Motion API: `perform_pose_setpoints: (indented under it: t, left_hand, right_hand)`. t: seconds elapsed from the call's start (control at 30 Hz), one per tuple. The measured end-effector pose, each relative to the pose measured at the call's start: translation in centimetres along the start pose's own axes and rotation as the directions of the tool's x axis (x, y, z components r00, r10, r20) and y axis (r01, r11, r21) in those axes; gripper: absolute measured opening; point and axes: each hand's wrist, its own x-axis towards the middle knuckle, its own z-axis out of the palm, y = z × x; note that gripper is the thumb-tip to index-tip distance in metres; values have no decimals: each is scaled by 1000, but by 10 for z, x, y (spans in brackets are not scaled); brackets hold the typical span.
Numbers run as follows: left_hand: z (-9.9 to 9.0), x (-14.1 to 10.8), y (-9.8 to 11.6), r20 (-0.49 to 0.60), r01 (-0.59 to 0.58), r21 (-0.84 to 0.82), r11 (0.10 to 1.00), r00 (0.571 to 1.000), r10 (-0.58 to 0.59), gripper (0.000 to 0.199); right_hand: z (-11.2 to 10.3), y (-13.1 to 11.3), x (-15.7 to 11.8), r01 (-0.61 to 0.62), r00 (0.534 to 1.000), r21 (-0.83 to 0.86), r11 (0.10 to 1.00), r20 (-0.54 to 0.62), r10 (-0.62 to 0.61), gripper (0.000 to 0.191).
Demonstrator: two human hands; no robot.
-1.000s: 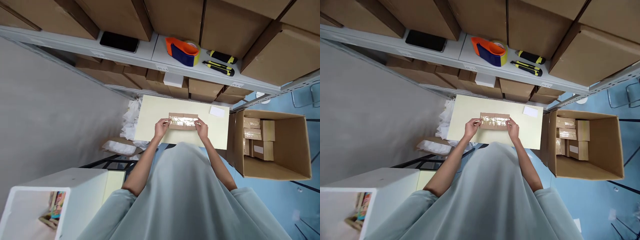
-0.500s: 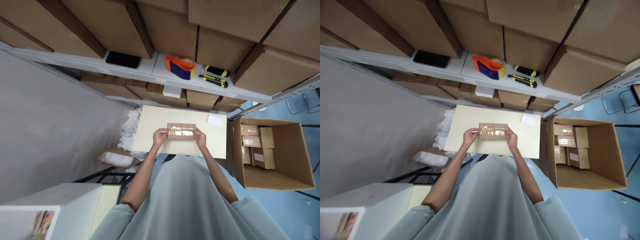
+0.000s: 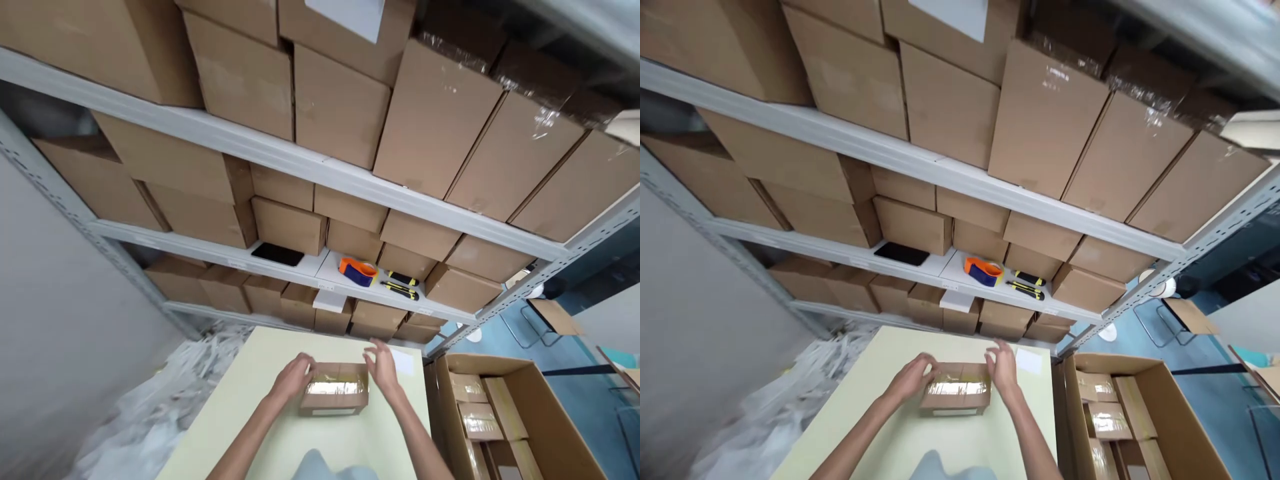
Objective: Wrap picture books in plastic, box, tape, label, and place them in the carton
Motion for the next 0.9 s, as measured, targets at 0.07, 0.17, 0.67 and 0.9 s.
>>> perform_pose_setpoints:
  t: [0.07,0.17,0.67,0.9]
  left_hand:
    - [-18,41,27,-49,-101,-38,994,994,99,15]
    - [-40,99,82,-124,-224,-74,972,969,214,23]
    - [-58,58,98,-335,-353,-278,893,907,254,23]
    - [-46,-65,86,-300,-274,-514,813,945,129,33]
  right_hand:
    - [-21,-24,62,45,999,-35,998,-16,-46,29]
    - [-42,-62,151,58,998,-130,990,4,-58,37]
    - [-23,-114,171,-121,983,-159,980,119,140,45]
    - [4,-130,6,-166,984,669,724,154,84,60]
